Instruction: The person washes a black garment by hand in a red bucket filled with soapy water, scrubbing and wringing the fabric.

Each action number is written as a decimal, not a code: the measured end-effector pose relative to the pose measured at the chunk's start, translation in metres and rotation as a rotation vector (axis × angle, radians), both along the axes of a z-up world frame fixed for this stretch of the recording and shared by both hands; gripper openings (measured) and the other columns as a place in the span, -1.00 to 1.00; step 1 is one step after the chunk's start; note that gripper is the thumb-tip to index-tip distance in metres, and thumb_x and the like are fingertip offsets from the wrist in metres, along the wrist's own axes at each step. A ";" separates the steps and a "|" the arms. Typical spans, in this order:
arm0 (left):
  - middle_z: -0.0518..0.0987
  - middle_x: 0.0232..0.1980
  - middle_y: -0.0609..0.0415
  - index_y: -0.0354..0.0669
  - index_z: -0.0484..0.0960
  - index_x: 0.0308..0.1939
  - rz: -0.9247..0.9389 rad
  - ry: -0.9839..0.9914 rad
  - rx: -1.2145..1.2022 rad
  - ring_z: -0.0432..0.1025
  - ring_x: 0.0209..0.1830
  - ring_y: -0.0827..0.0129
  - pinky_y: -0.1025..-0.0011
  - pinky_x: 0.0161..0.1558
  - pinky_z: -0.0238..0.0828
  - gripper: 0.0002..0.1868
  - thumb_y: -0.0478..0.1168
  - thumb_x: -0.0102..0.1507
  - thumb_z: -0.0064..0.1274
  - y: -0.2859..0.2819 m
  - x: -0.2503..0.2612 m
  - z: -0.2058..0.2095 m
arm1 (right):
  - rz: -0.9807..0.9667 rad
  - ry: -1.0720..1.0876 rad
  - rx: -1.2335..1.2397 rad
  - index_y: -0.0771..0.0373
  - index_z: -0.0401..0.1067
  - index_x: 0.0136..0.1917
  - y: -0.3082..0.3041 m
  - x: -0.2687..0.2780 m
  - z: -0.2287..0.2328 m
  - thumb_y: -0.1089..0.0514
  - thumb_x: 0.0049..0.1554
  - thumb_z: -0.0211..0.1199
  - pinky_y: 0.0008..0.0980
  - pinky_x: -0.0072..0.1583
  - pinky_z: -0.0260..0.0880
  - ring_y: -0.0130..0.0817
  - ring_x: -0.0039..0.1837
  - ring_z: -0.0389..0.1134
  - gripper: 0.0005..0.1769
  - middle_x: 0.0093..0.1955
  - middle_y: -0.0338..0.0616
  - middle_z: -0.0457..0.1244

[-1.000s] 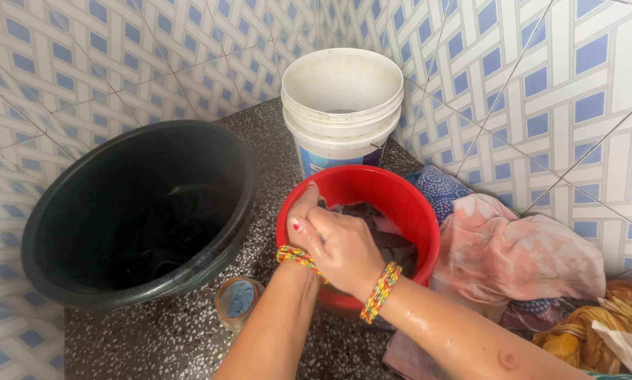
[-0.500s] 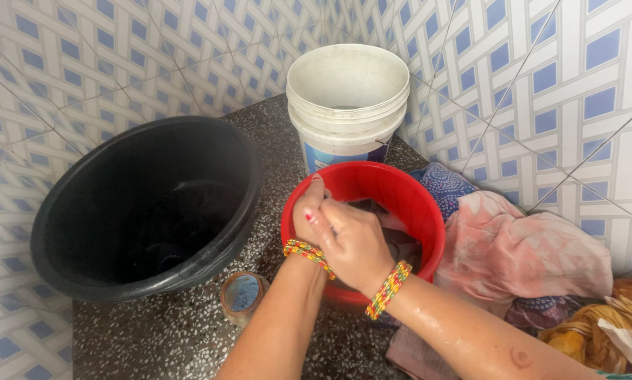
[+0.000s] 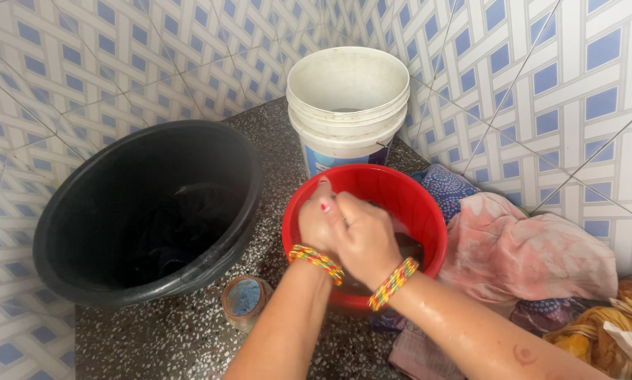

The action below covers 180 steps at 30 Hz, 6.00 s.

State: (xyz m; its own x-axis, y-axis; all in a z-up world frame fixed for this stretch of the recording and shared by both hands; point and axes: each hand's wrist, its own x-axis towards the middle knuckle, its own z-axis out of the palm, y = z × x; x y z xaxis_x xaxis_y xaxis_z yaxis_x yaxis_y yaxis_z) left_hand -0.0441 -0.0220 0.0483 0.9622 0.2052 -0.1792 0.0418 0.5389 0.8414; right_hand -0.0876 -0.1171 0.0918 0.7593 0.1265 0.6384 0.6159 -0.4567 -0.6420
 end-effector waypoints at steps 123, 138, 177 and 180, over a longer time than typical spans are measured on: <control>0.53 0.16 -0.25 -0.24 0.46 0.09 -0.329 0.263 1.483 0.45 0.17 -0.10 0.08 0.21 0.34 -0.59 -0.03 0.31 0.02 0.088 0.075 -0.043 | 0.524 0.750 -1.810 0.07 0.43 0.28 -0.016 0.161 -0.268 0.19 -0.02 0.36 -0.10 0.31 0.36 -0.04 0.37 0.33 -0.45 0.39 0.00 0.23; 0.57 0.10 -0.11 -0.20 0.55 0.04 -0.077 -0.364 1.507 0.43 0.19 -0.02 0.11 0.23 0.34 -0.72 -0.31 0.24 0.02 0.045 0.027 -0.055 | 0.240 0.951 -0.262 0.21 0.62 -0.05 -0.061 0.142 -0.119 0.32 -0.18 0.30 -0.38 0.24 0.36 -0.31 0.18 0.41 -0.63 0.03 -0.15 0.44; 0.61 -0.08 -0.02 -0.25 0.57 0.06 0.202 -0.096 0.212 0.49 -0.09 0.32 0.37 -0.03 0.45 -0.67 -0.38 0.20 0.10 0.069 -0.002 0.070 | 0.198 0.774 -0.172 0.28 0.48 -0.16 -0.130 0.109 -0.021 0.35 -0.08 0.35 -0.39 -0.14 0.37 -0.43 -0.22 0.37 -0.83 -0.24 -0.21 0.36; 0.59 0.01 -0.11 -0.24 0.54 0.13 0.190 -0.049 0.458 0.50 0.01 0.23 0.29 0.04 0.45 -0.60 -0.37 0.18 0.12 0.065 -0.008 0.056 | 0.148 0.630 -0.019 0.30 0.41 -0.22 -0.129 0.107 0.009 0.41 -0.12 0.30 -0.42 -0.15 0.35 -0.45 -0.23 0.35 -0.83 -0.31 -0.22 0.30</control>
State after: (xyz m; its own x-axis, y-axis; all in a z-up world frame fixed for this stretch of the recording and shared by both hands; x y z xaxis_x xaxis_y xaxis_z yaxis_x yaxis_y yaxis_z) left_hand -0.0519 0.0429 0.1041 0.9052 0.4246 0.0152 -0.0672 0.1077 0.9919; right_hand 0.0197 -0.2465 0.1005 0.9613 0.2657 0.0725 0.1809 -0.4107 -0.8937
